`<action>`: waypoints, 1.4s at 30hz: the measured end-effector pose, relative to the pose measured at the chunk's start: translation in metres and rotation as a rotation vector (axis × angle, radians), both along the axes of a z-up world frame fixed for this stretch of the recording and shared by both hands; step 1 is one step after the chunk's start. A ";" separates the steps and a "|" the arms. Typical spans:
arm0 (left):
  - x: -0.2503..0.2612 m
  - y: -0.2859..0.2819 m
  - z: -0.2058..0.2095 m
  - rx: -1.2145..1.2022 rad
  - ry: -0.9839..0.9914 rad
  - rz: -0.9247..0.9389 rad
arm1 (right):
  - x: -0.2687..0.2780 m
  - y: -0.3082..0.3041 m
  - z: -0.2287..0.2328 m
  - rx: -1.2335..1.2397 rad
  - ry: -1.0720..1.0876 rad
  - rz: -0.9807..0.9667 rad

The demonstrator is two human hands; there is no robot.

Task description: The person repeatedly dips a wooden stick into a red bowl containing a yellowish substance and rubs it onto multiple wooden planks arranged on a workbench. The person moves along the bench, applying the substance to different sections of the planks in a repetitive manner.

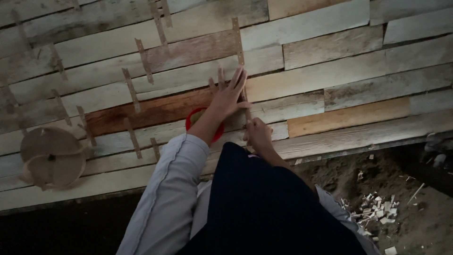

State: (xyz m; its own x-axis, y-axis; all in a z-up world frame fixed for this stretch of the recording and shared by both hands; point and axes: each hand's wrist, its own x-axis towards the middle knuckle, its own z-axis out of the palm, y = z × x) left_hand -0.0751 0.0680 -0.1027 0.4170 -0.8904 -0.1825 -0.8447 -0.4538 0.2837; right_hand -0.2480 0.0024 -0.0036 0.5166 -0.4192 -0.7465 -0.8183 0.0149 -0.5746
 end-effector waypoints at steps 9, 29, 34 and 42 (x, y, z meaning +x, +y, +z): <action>0.004 -0.006 0.049 0.156 0.207 0.004 | 0.012 0.004 0.053 -0.063 0.038 0.044; 0.005 -0.007 0.056 0.224 0.269 0.043 | 0.006 -0.130 -0.015 -1.104 -0.523 -0.095; 0.009 -0.009 0.058 0.163 0.269 0.073 | 0.049 -0.068 -0.062 -1.069 -0.445 0.060; 0.011 -0.015 0.059 0.320 0.306 0.096 | 0.106 -0.058 0.001 -0.718 0.054 0.112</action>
State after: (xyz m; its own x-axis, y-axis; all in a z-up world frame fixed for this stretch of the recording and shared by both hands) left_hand -0.0644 0.0529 -0.0438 0.3789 -0.7289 -0.5702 -0.6938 -0.6315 0.3462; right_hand -0.1423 -0.0555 -0.0023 0.5555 -0.7620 -0.3329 -0.8202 -0.4363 -0.3700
